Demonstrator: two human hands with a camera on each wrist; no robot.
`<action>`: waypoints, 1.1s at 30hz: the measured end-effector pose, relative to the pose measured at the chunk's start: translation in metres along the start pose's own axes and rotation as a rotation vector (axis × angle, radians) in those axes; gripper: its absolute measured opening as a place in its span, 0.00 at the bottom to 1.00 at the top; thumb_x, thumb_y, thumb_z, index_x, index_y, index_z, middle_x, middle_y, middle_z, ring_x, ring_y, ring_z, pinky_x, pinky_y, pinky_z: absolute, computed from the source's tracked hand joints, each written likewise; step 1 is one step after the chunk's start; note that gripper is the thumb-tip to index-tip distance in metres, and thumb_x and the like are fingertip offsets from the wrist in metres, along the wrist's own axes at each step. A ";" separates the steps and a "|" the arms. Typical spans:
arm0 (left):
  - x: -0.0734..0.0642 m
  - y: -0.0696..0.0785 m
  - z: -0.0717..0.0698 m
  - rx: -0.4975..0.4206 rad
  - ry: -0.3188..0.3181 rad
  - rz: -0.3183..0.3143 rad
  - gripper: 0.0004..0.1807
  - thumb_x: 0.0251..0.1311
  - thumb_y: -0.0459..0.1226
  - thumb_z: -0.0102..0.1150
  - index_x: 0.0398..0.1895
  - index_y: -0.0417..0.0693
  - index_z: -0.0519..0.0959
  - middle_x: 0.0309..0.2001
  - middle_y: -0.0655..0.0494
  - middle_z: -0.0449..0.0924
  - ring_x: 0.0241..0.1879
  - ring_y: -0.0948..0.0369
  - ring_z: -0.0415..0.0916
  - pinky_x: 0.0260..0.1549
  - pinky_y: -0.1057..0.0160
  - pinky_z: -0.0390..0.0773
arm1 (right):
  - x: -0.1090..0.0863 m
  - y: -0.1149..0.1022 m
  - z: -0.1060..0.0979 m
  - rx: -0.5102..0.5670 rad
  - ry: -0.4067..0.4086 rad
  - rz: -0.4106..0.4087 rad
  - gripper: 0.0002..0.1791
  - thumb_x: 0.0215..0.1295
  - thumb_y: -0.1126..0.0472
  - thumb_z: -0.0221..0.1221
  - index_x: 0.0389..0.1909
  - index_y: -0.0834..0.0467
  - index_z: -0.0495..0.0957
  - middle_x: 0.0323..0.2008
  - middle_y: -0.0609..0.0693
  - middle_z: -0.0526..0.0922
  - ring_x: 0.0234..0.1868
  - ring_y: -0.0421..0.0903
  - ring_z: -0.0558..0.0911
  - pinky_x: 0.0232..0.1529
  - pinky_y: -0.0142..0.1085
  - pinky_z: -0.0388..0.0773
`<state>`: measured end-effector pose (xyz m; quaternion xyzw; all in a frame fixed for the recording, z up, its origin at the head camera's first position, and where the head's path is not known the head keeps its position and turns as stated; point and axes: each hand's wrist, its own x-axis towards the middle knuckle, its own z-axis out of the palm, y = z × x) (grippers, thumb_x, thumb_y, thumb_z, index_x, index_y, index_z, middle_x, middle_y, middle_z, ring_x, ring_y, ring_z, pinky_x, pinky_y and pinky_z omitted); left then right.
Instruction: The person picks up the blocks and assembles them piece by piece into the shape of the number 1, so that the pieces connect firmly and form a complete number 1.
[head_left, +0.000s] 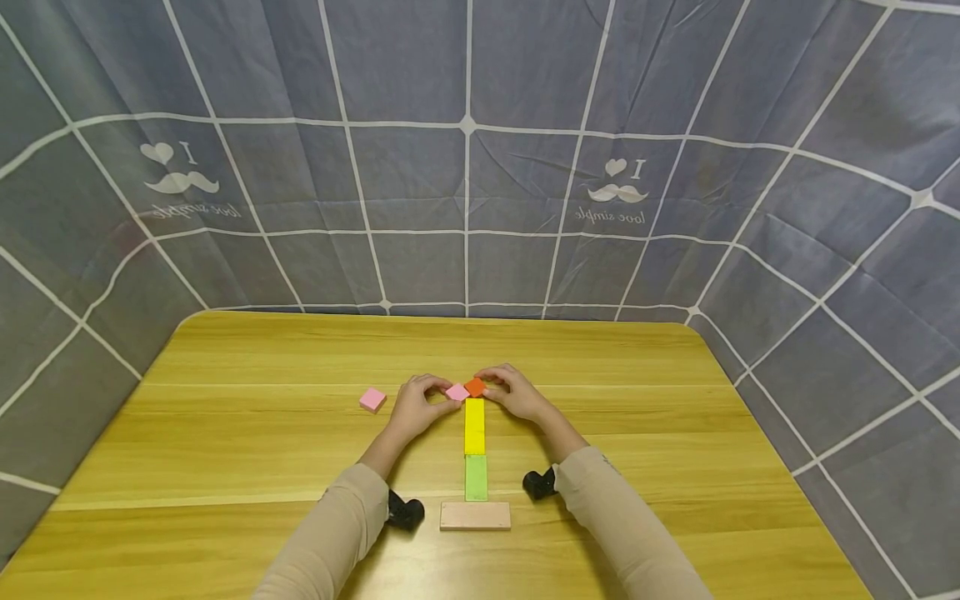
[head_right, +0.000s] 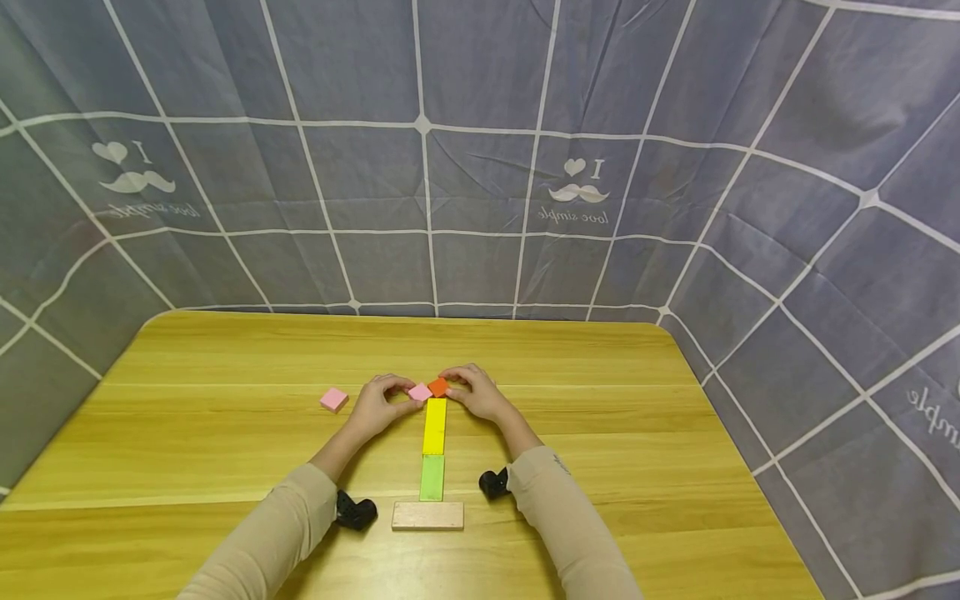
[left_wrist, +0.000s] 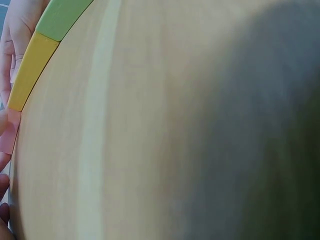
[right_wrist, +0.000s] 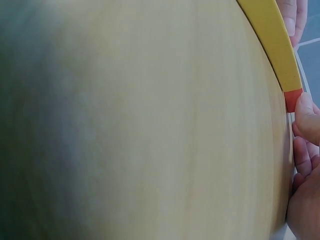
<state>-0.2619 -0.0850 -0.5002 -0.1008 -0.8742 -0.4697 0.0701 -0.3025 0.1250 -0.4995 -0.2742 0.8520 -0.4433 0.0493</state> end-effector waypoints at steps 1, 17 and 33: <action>0.000 0.000 0.000 -0.001 0.000 0.005 0.15 0.44 0.38 0.71 0.36 0.44 0.82 0.35 0.54 0.80 0.37 0.57 0.69 0.39 0.60 0.69 | 0.000 0.000 0.000 -0.003 -0.001 0.005 0.15 0.61 0.65 0.56 0.50 0.62 0.75 0.44 0.58 0.74 0.47 0.53 0.73 0.51 0.47 0.69; 0.000 -0.002 0.001 0.033 -0.003 0.045 0.16 0.45 0.39 0.69 0.39 0.45 0.83 0.36 0.54 0.80 0.40 0.55 0.69 0.43 0.56 0.63 | 0.000 -0.002 -0.001 0.027 -0.009 0.031 0.16 0.61 0.65 0.56 0.50 0.64 0.75 0.45 0.59 0.74 0.48 0.54 0.72 0.53 0.48 0.68; 0.000 -0.004 0.001 -0.025 0.015 0.059 0.17 0.45 0.39 0.70 0.40 0.43 0.82 0.34 0.54 0.79 0.38 0.56 0.69 0.42 0.57 0.66 | -0.011 -0.044 -0.013 0.035 -0.034 0.032 0.16 0.61 0.72 0.53 0.50 0.72 0.72 0.45 0.67 0.72 0.47 0.61 0.70 0.52 0.52 0.66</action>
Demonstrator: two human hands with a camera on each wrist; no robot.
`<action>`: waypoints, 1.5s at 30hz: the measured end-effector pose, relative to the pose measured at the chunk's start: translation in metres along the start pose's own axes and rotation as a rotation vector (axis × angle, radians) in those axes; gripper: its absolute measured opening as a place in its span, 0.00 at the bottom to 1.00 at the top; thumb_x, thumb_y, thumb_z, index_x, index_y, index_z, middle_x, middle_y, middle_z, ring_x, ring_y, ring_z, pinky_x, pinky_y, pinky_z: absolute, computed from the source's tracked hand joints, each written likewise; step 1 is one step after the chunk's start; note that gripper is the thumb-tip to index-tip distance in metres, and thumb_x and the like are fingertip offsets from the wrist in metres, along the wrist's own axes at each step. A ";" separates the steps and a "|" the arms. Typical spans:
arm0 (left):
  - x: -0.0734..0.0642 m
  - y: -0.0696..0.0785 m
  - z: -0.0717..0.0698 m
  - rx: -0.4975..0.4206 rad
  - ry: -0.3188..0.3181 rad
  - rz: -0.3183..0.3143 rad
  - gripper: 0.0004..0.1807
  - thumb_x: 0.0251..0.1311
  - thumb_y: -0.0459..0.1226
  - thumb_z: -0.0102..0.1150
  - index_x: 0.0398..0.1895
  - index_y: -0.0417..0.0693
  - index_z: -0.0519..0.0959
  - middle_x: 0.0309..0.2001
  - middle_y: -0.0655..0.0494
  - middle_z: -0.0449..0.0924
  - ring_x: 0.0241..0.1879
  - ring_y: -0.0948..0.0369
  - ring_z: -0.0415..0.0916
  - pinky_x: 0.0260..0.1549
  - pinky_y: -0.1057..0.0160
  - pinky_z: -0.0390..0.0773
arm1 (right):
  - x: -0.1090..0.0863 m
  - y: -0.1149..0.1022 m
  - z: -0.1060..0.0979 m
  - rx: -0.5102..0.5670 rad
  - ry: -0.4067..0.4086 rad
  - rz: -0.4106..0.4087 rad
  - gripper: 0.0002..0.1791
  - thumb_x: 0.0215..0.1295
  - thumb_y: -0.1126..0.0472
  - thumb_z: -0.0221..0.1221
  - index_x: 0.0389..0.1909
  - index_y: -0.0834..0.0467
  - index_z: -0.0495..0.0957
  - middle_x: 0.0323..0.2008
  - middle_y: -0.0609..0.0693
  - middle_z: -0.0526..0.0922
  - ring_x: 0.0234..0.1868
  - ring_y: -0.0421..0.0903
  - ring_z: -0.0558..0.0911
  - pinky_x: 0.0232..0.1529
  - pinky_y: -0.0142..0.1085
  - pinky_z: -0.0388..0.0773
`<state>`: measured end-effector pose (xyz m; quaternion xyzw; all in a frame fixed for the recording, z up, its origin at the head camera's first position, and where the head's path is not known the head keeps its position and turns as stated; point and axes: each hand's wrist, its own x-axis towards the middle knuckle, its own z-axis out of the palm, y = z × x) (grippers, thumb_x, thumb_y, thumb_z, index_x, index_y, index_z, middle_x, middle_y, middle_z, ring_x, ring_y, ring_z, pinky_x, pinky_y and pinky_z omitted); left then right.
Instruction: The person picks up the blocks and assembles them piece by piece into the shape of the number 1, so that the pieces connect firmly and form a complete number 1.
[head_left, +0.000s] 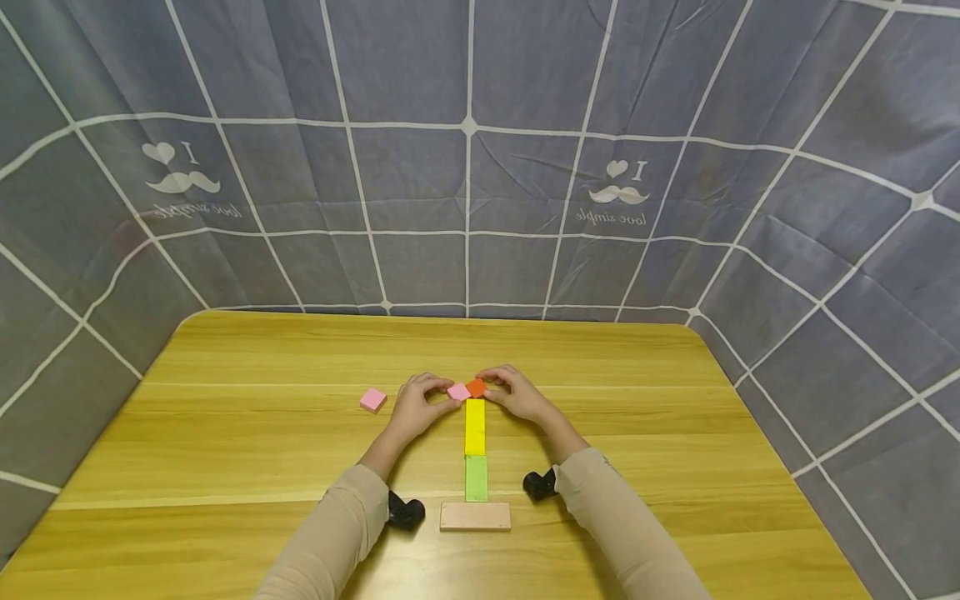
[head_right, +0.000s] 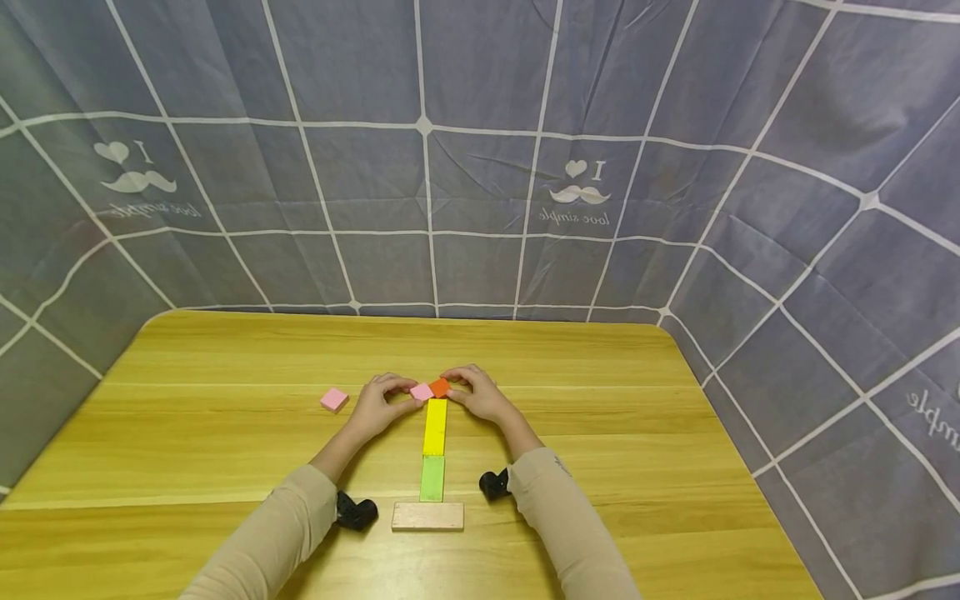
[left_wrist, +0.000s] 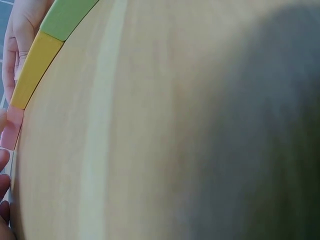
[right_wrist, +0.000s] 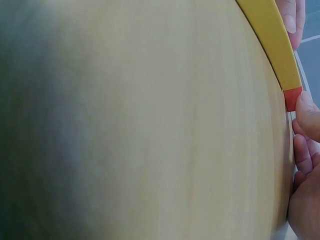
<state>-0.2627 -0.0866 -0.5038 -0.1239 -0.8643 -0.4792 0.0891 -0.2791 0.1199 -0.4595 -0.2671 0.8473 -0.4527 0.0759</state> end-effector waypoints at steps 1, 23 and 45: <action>0.000 0.000 0.000 -0.023 0.005 0.003 0.17 0.45 0.38 0.70 0.41 0.42 0.82 0.34 0.54 0.79 0.38 0.56 0.70 0.41 0.56 0.67 | 0.000 0.000 0.000 0.000 0.000 -0.001 0.16 0.61 0.72 0.53 0.50 0.72 0.72 0.45 0.67 0.72 0.47 0.61 0.70 0.52 0.53 0.66; -0.018 0.008 -0.030 -0.092 0.227 0.116 0.21 0.41 0.33 0.71 0.42 0.37 0.80 0.37 0.39 0.77 0.40 0.46 0.67 0.40 0.52 0.66 | 0.012 0.042 0.010 -0.034 0.021 0.030 0.16 0.62 0.66 0.56 0.51 0.62 0.74 0.46 0.57 0.74 0.48 0.52 0.72 0.53 0.45 0.67; -0.048 -0.012 -0.067 0.078 0.412 -0.065 0.24 0.36 0.34 0.74 0.42 0.38 0.80 0.38 0.42 0.78 0.42 0.47 0.67 0.43 0.52 0.62 | 0.002 0.003 0.002 0.002 0.008 0.013 0.16 0.61 0.72 0.54 0.50 0.71 0.72 0.45 0.66 0.72 0.48 0.61 0.70 0.53 0.52 0.65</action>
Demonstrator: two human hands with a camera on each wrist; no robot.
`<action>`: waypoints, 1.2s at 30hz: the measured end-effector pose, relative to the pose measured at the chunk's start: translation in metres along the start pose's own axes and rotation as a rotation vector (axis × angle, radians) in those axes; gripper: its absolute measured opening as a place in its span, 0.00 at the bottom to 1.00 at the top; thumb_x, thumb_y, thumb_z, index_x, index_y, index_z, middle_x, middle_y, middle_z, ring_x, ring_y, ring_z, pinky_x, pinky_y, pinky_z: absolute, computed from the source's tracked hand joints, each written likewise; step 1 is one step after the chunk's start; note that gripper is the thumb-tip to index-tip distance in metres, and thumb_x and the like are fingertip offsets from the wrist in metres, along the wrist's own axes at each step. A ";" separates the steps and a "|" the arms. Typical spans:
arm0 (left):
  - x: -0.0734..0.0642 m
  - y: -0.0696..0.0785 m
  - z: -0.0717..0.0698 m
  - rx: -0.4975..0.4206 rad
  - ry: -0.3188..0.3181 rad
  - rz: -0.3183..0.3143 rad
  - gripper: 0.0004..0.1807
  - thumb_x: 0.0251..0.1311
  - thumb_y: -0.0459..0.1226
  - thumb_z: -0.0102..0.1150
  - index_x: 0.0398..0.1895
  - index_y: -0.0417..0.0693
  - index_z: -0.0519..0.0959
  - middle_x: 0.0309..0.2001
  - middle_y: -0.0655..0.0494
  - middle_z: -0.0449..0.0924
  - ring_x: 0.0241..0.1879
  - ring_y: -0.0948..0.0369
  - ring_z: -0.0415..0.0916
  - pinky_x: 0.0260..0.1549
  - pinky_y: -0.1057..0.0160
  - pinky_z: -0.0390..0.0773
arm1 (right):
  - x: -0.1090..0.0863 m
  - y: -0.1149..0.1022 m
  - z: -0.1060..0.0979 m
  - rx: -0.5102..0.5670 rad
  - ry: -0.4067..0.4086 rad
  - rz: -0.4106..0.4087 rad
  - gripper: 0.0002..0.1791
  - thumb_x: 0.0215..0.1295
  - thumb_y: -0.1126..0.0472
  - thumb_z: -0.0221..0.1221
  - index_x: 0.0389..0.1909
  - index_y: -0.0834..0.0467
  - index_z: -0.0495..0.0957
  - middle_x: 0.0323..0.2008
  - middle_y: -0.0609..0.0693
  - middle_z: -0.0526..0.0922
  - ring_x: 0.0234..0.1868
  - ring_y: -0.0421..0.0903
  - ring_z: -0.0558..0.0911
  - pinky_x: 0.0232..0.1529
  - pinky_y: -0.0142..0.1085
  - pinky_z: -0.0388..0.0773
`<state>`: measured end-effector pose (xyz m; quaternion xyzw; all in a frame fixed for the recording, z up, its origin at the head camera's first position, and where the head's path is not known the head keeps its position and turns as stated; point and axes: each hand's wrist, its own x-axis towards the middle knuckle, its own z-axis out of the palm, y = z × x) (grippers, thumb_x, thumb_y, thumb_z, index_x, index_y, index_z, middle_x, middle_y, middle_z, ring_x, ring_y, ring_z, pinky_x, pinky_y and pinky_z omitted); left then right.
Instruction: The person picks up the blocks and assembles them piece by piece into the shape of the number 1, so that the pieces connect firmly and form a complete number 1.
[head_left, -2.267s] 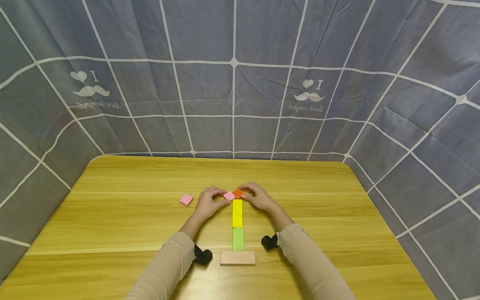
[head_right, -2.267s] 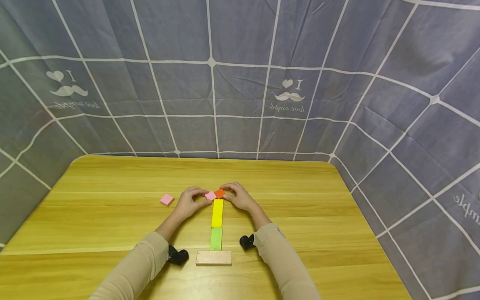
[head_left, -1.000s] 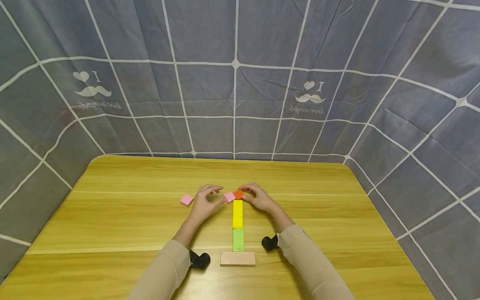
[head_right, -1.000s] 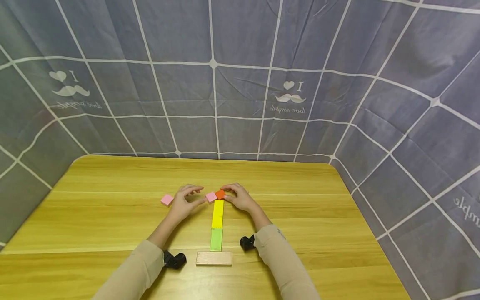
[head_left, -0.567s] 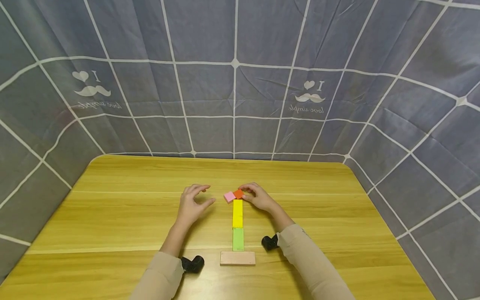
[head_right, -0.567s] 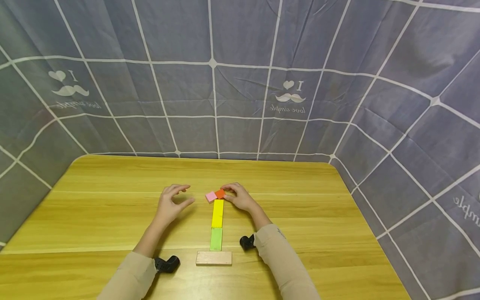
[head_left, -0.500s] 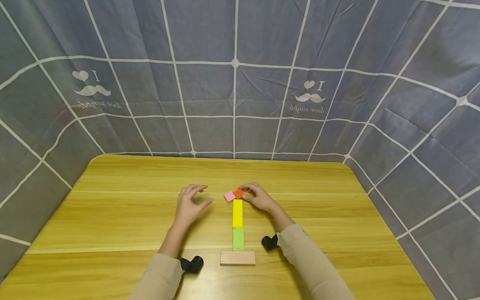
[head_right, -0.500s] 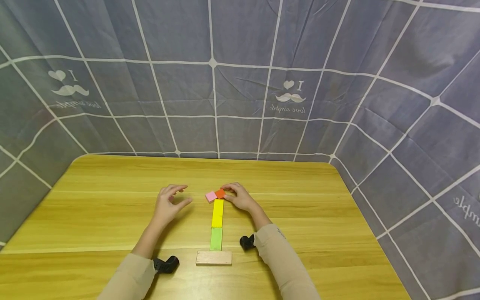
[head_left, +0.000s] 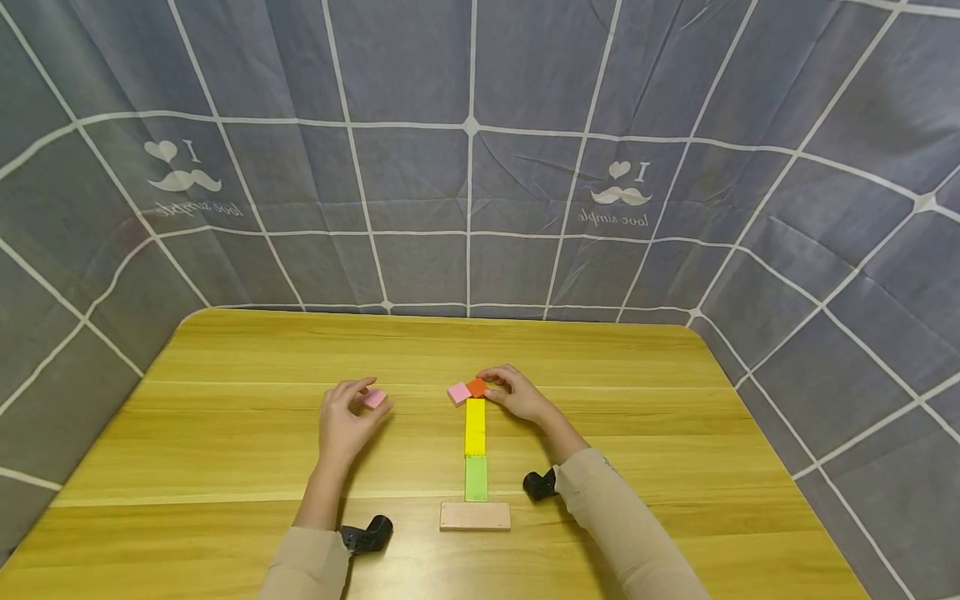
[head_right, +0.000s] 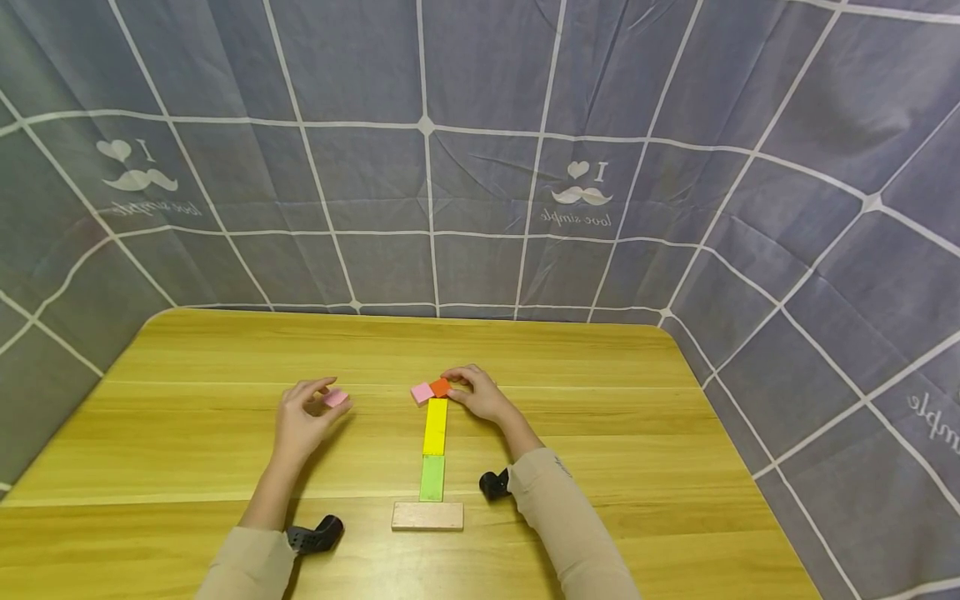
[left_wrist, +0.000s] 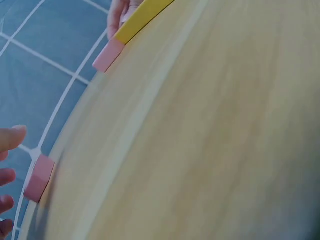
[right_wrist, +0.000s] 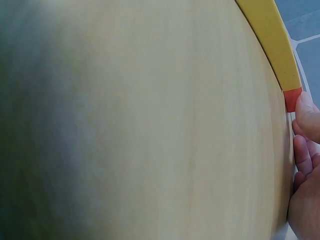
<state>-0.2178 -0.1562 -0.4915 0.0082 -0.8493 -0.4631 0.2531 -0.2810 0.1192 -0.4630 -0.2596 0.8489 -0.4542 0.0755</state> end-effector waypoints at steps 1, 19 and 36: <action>-0.001 -0.001 -0.001 0.002 0.008 -0.010 0.24 0.36 0.34 0.74 0.42 0.38 0.80 0.37 0.43 0.78 0.42 0.47 0.67 0.43 0.53 0.62 | 0.000 0.000 0.000 -0.001 0.000 0.002 0.16 0.61 0.72 0.54 0.50 0.71 0.72 0.45 0.66 0.72 0.49 0.61 0.71 0.53 0.52 0.66; -0.009 -0.010 -0.009 0.084 -0.002 -0.140 0.27 0.37 0.37 0.74 0.45 0.38 0.79 0.40 0.41 0.78 0.43 0.48 0.66 0.50 0.47 0.58 | 0.001 0.002 0.001 -0.005 0.000 0.002 0.16 0.61 0.72 0.54 0.50 0.71 0.72 0.46 0.65 0.73 0.48 0.59 0.71 0.54 0.51 0.66; -0.009 -0.013 -0.007 0.201 -0.044 -0.145 0.26 0.42 0.42 0.72 0.46 0.40 0.79 0.41 0.43 0.78 0.43 0.48 0.65 0.49 0.47 0.57 | 0.003 0.008 0.002 -0.019 0.008 0.001 0.16 0.61 0.71 0.54 0.50 0.70 0.73 0.45 0.63 0.73 0.47 0.57 0.71 0.53 0.49 0.67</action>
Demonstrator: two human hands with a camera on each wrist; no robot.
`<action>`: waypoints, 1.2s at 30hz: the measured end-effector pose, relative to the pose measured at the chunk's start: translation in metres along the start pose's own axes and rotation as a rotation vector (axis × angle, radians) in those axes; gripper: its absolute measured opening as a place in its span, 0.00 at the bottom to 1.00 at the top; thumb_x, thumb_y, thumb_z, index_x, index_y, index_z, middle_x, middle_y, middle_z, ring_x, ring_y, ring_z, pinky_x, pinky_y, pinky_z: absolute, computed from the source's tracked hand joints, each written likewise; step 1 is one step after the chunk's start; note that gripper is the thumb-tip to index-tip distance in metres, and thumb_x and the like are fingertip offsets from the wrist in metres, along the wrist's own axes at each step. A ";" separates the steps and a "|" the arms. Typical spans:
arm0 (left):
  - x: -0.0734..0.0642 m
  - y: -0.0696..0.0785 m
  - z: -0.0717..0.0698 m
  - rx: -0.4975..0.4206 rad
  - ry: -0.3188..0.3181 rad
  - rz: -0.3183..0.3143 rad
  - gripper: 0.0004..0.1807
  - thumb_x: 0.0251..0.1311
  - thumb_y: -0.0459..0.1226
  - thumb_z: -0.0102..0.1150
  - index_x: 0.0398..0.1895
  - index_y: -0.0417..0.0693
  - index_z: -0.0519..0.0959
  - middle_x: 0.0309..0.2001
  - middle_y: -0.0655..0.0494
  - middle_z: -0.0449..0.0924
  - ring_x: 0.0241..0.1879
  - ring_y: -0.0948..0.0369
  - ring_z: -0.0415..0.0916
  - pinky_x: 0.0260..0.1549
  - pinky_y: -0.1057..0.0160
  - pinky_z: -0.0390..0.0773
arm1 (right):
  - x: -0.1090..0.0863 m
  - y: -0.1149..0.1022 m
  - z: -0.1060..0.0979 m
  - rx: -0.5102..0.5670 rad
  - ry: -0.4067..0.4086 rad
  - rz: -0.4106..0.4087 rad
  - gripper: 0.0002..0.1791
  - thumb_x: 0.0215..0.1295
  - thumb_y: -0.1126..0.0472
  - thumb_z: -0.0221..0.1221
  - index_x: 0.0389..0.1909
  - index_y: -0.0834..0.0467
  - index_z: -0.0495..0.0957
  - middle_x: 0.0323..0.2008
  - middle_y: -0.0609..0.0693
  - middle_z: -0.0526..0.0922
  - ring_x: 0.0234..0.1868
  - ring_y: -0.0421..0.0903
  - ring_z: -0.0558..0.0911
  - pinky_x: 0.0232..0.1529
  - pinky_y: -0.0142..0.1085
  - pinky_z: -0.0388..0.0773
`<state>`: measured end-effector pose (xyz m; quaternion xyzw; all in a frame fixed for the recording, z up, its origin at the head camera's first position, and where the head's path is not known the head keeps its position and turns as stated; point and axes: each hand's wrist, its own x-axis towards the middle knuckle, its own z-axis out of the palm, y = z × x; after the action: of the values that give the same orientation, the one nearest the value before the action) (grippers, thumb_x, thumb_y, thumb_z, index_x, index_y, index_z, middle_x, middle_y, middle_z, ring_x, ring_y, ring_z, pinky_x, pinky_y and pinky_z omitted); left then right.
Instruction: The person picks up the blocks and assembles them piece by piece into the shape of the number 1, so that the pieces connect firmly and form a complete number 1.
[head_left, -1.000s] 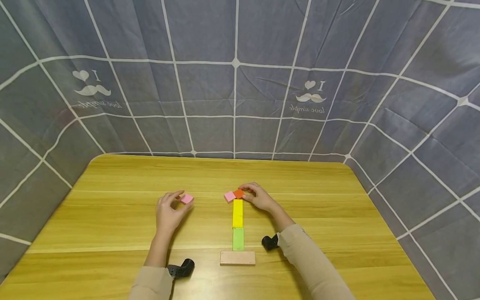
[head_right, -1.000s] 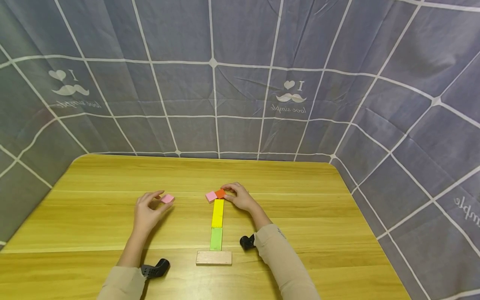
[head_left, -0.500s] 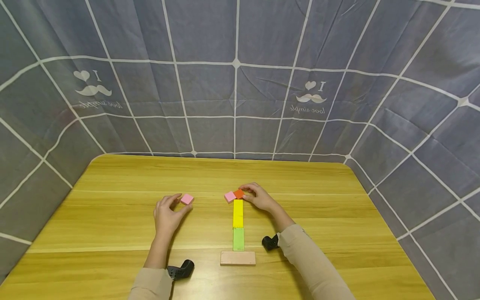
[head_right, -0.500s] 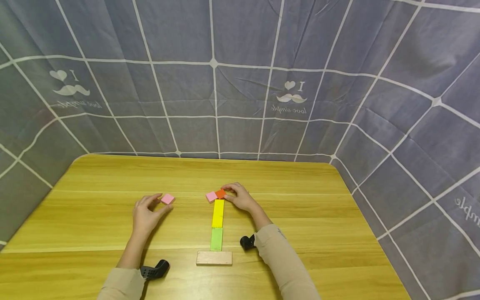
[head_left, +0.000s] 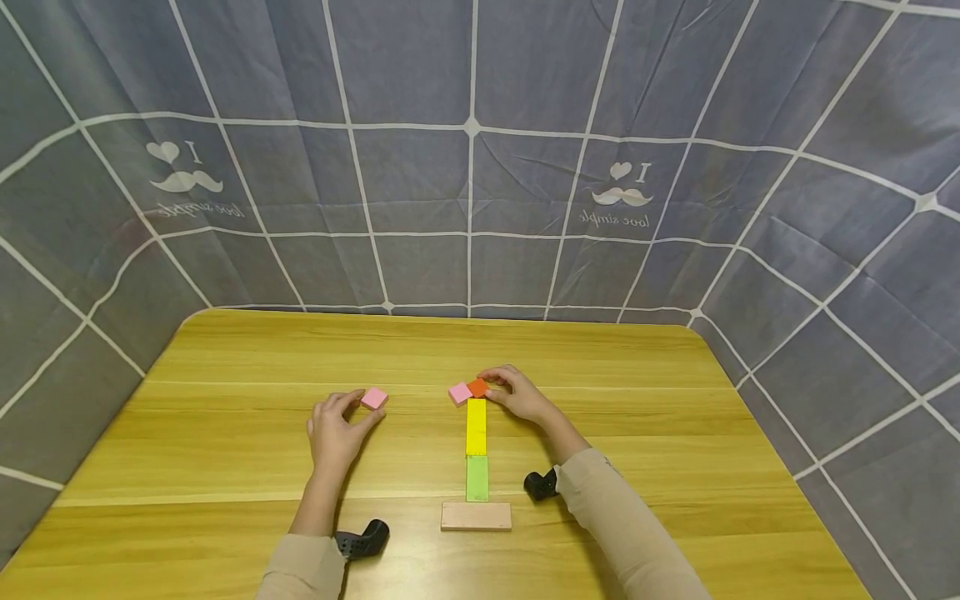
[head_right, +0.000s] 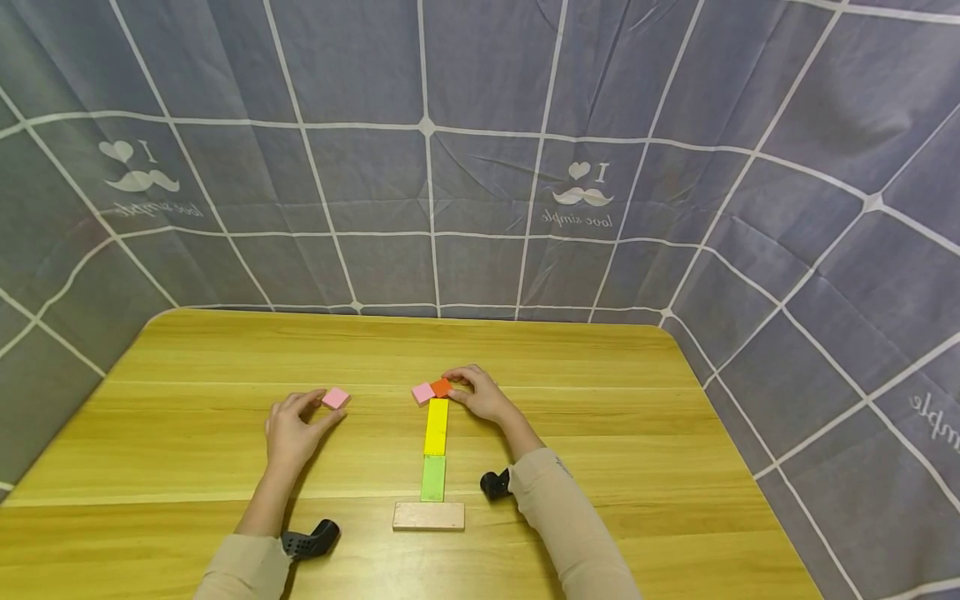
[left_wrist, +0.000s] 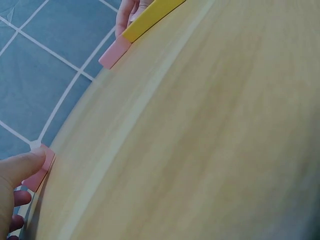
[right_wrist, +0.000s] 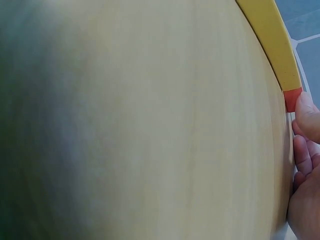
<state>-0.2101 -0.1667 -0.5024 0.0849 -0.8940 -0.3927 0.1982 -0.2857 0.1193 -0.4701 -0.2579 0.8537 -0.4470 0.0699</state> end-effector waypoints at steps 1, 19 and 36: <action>0.000 0.000 0.000 0.006 0.000 0.002 0.26 0.42 0.42 0.71 0.46 0.40 0.79 0.41 0.43 0.78 0.43 0.48 0.65 0.48 0.47 0.57 | 0.002 0.006 0.001 -0.003 0.002 -0.001 0.16 0.61 0.71 0.55 0.50 0.69 0.73 0.45 0.62 0.73 0.47 0.56 0.71 0.53 0.48 0.67; -0.001 -0.001 0.002 0.045 0.021 0.024 0.23 0.45 0.43 0.70 0.43 0.39 0.80 0.41 0.43 0.78 0.41 0.48 0.66 0.45 0.48 0.58 | 0.010 0.035 0.008 -0.008 0.006 0.006 0.16 0.61 0.66 0.56 0.50 0.63 0.75 0.45 0.57 0.74 0.48 0.52 0.72 0.53 0.44 0.67; 0.001 0.004 0.005 -0.068 0.071 0.056 0.21 0.42 0.38 0.71 0.40 0.36 0.81 0.40 0.43 0.78 0.43 0.47 0.67 0.45 0.48 0.60 | 0.009 0.032 0.007 -0.029 0.006 -0.005 0.16 0.61 0.67 0.56 0.50 0.64 0.74 0.45 0.58 0.74 0.47 0.52 0.72 0.52 0.44 0.68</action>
<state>-0.2128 -0.1610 -0.5025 0.0668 -0.8747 -0.4138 0.2435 -0.3033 0.1243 -0.4985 -0.2598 0.8596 -0.4356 0.0624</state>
